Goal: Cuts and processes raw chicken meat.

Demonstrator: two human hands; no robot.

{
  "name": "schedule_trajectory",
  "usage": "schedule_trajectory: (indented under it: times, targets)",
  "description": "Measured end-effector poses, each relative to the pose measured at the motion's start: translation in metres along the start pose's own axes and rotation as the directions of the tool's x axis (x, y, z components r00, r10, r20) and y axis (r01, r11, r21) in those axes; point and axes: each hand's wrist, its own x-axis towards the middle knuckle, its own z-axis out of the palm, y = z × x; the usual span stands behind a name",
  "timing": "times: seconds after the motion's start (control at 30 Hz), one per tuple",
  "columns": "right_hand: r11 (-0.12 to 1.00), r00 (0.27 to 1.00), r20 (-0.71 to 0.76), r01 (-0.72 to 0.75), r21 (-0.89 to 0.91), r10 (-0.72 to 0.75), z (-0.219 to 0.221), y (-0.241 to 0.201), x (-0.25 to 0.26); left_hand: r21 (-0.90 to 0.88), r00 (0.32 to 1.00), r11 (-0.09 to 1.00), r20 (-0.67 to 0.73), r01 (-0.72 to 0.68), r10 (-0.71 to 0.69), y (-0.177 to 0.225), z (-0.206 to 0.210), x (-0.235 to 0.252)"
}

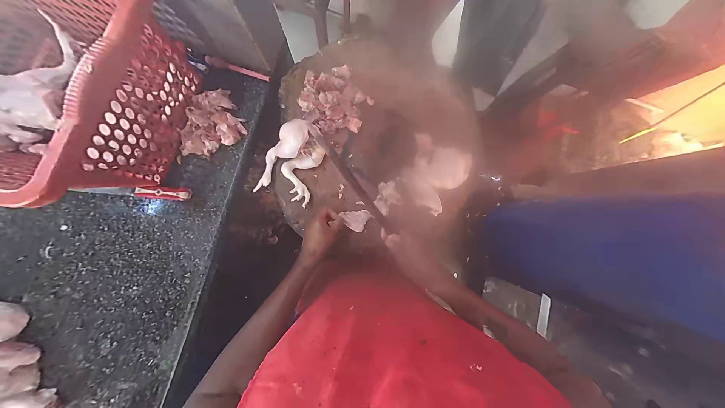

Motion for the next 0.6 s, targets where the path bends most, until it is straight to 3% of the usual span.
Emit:
schedule_trajectory:
  times: [0.07, 0.1, 0.13, 0.2, 0.23, 0.3, 0.4, 0.5, 0.57, 0.6]
  targets:
    - [0.985, 0.985, -0.078, 0.157, 0.069, -0.151, 0.015, 0.007, -0.002, -0.021, 0.999, 0.998, -0.006, 0.054, -0.054, 0.000, 0.004, -0.007]
    - [0.992, 0.990, -0.060, 0.127, 0.022, -0.126, 0.025, 0.021, -0.004, -0.024, 0.998, 0.998, -0.026, 0.061, -0.062, -0.002, 0.007, -0.008]
    - [0.999, 0.999, 0.052, -0.009, -0.034, 0.011, 0.032, 0.035, -0.004, -0.032, 0.997, 0.998, -0.050, 0.060, -0.061, -0.005, 0.010, -0.009]
    - [0.940, 0.901, 0.272, -0.309, -0.145, 0.338, 0.041, 0.062, 0.005, -0.125, 0.992, 0.989, -0.088, 0.084, -0.095, -0.011, 0.016, -0.017]
    - [0.915, 0.867, 0.295, -0.366, -0.172, 0.402, 0.043, 0.069, 0.010, -0.226, 0.989, 0.969, -0.091, 0.096, -0.119, -0.014, 0.018, -0.020]
    - [0.901, 0.867, 0.251, -0.397, -0.175, 0.431, 0.038, 0.060, 0.007, -0.446, 0.983, 0.882, -0.024, 0.154, -0.184, -0.022, 0.026, -0.036]
    - [0.968, 0.963, 0.105, -0.242, -0.063, 0.248, 0.020, 0.025, 0.001, -0.567, 0.950, 0.762, 0.193, 0.312, -0.246, -0.024, 0.034, -0.052]
    - [0.989, 1.000, 0.000, 0.028, 0.142, -0.029, 0.020, 0.001, -0.009, -0.571, 0.932, 0.738, 0.267, 0.359, -0.247, -0.022, 0.046, -0.060]
    - [0.994, 0.999, 0.039, 0.033, 0.101, -0.037, 0.036, 0.013, -0.013, -0.561, 0.940, 0.757, 0.256, 0.335, -0.226, -0.020, 0.049, -0.059]
    - [0.998, 0.991, 0.123, -0.055, 0.015, 0.053, 0.044, 0.027, -0.014, -0.547, 0.943, 0.773, 0.254, 0.322, -0.214, -0.021, 0.050, -0.060]
